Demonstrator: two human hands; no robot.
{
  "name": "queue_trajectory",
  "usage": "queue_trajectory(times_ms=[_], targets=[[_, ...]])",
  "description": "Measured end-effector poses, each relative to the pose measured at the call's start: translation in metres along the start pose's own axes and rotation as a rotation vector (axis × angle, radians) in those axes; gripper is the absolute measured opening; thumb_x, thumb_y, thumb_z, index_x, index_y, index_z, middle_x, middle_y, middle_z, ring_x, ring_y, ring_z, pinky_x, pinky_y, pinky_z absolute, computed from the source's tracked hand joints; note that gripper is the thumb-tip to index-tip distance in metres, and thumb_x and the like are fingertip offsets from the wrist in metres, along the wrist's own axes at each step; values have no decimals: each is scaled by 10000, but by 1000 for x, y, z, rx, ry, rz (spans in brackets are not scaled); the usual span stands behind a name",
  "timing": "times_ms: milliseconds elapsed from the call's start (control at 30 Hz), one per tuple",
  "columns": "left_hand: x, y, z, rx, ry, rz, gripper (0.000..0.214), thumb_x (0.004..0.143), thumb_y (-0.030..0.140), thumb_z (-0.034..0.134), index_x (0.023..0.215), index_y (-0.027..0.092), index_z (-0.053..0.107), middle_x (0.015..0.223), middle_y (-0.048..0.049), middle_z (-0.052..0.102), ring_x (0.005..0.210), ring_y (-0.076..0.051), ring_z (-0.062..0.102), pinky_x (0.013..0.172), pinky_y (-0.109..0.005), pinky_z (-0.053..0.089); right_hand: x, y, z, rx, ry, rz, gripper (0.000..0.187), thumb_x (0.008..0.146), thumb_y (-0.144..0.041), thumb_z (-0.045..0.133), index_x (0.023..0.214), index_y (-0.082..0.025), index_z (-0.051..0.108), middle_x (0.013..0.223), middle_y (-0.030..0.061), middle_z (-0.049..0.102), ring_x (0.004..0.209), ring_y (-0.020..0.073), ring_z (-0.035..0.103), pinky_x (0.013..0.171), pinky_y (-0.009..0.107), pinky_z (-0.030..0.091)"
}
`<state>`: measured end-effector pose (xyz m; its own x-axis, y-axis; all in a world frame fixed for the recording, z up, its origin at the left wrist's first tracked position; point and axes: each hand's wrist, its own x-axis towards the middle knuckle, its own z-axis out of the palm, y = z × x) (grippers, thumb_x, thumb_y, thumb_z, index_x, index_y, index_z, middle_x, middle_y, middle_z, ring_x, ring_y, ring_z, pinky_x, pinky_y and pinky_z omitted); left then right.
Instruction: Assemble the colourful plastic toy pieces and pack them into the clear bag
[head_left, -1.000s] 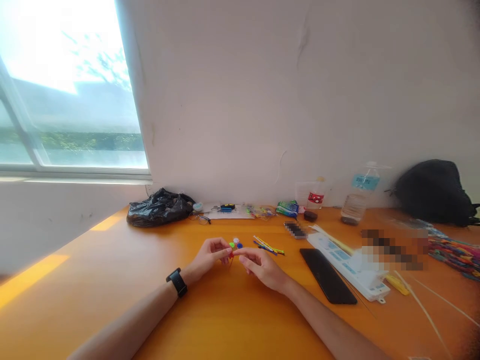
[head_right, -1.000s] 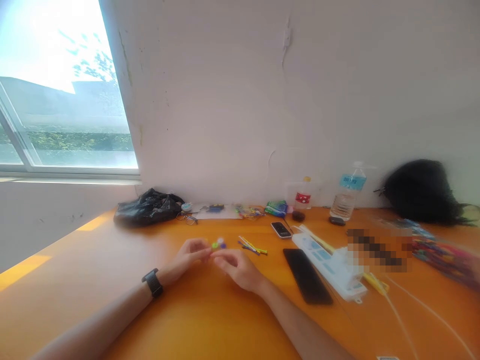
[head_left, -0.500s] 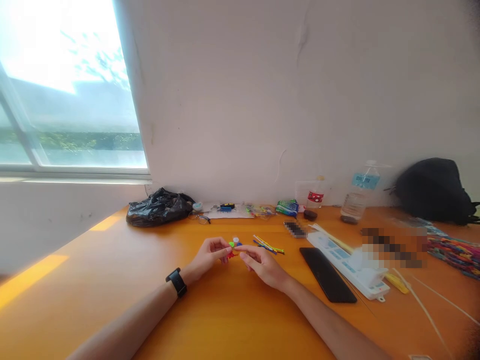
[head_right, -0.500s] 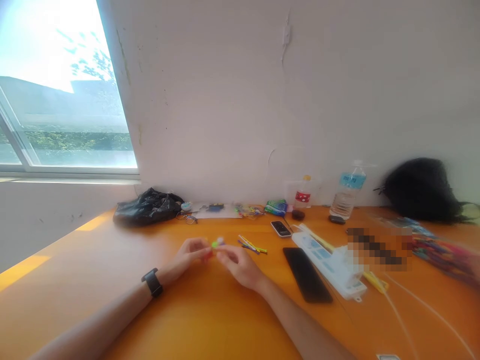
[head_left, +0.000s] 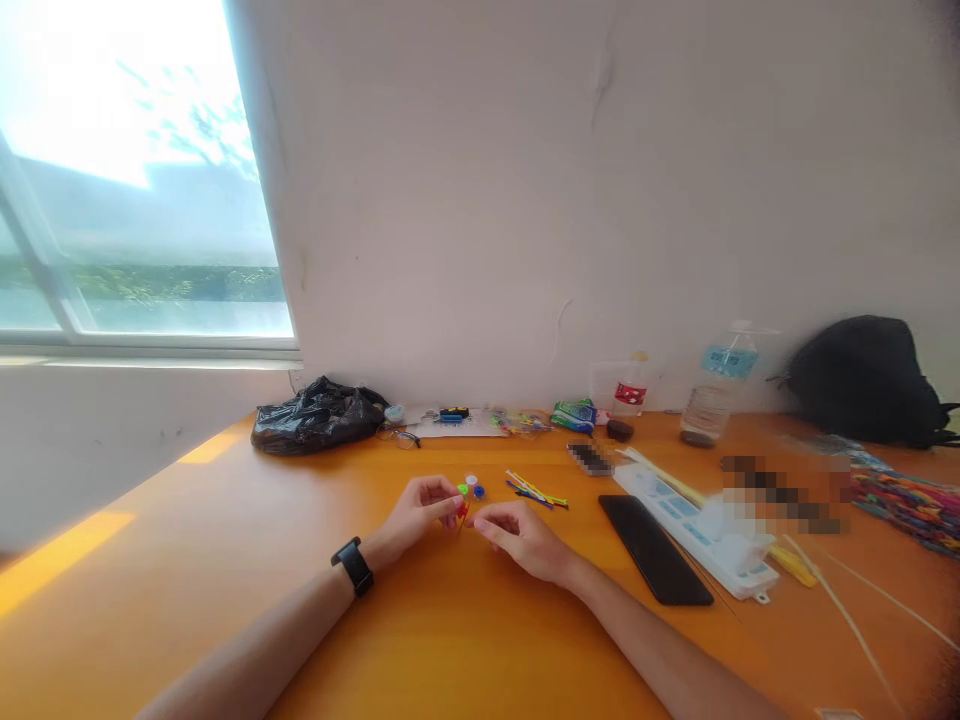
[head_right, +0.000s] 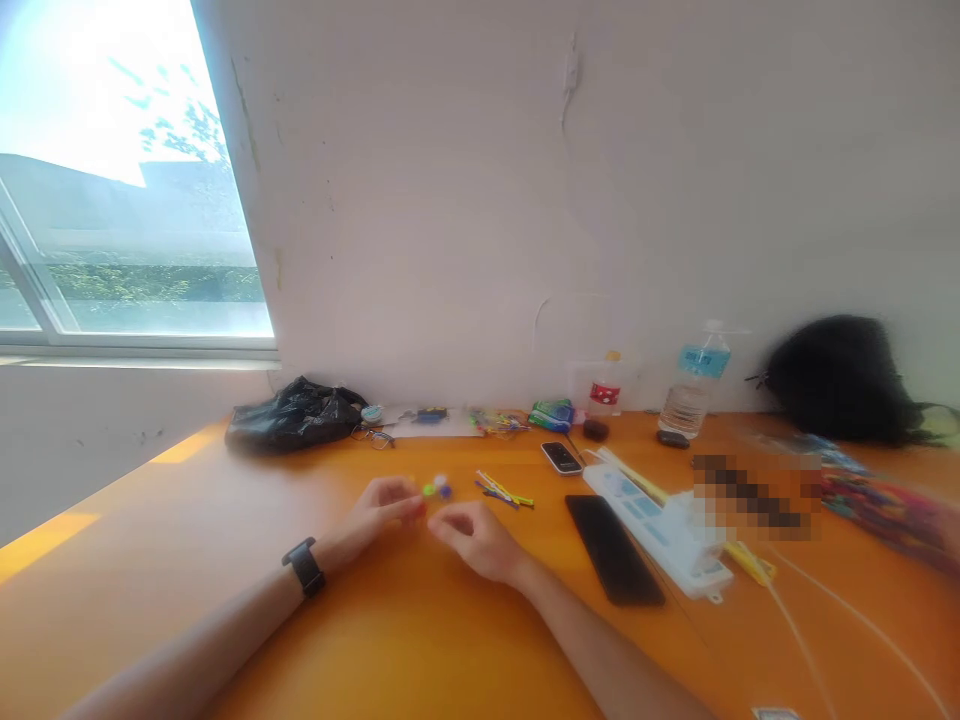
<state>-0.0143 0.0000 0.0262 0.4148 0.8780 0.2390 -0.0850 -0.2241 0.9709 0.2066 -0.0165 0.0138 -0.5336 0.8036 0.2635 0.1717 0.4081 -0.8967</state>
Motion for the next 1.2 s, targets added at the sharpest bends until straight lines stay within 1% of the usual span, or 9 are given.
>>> queue_trajectory(times_ms=[133, 233, 367, 567, 767, 967, 1067, 1133, 1200], targets=[[0, 0, 0, 2, 8, 1, 387, 805, 500, 804, 769, 129, 701, 700, -42, 675, 626, -134, 597, 646, -250, 462, 0, -2, -1, 43, 57, 24, 454, 974, -561, 565, 1180, -193, 732, 752, -2, 572, 663, 127, 476, 607, 245, 380], [0, -1, -1, 3, 4, 2, 394, 808, 507, 800, 775, 127, 702, 716, -50, 685, 628, -132, 593, 649, -251, 464, 1, -1, -2, -21, 92, 20, 454, 965, -577, 564, 1053, -176, 759, 783, 15, 605, 685, 139, 484, 634, 257, 404], [1, -3, -1, 8, 0, 4, 400, 801, 517, 802, 776, 131, 701, 698, -47, 680, 625, -135, 592, 650, -252, 467, 1, 0, -2, -52, 31, 13, 492, 971, -591, 541, 894, -159, 764, 722, 9, 583, 674, 145, 476, 657, 274, 411], [0, -2, -1, -7, 10, 6, 398, 797, 521, 804, 781, 136, 707, 719, -50, 689, 632, -139, 600, 647, -256, 473, 2, 5, -1, 24, 111, 42, 476, 944, -580, 602, 1220, -210, 719, 739, -3, 589, 679, 145, 502, 675, 276, 442], [1, -3, -1, 0, 3, 4, 410, 788, 529, 810, 774, 133, 706, 718, -53, 690, 626, -135, 595, 640, -253, 471, 1, 6, -2, 40, 0, 108, 523, 972, -615, 531, 989, -153, 773, 652, -11, 523, 596, 120, 441, 577, 258, 353], [1, -4, -2, 5, 7, 4, 410, 801, 527, 798, 780, 127, 710, 746, -66, 693, 630, -135, 593, 641, -251, 475, 4, 5, -1, 147, 144, 127, 562, 926, -608, 611, 1315, -206, 663, 696, -29, 515, 627, 121, 456, 587, 251, 368], [0, -3, -2, -5, -2, -6, 404, 796, 521, 804, 792, 128, 711, 763, -67, 696, 642, -138, 598, 647, -251, 477, 4, 5, -2, 165, 160, 152, 631, 925, -606, 616, 1425, -224, 579, 694, -35, 514, 646, 129, 470, 595, 251, 374], [1, -4, -3, -8, -2, -15, 401, 797, 516, 804, 775, 129, 702, 735, -56, 686, 629, -134, 595, 637, -246, 469, 3, 6, -3, 132, 130, 160, 581, 933, -613, 598, 1335, -198, 655, 672, -28, 517, 633, 130, 465, 580, 252, 358], [2, -8, -4, -2, 8, -16, 401, 789, 513, 810, 758, 130, 696, 695, -42, 671, 608, -129, 588, 617, -240, 455, 3, 7, -5, 55, 92, 160, 539, 950, -634, 551, 1076, -156, 766, 628, -18, 503, 598, 125, 443, 558, 258, 330]])
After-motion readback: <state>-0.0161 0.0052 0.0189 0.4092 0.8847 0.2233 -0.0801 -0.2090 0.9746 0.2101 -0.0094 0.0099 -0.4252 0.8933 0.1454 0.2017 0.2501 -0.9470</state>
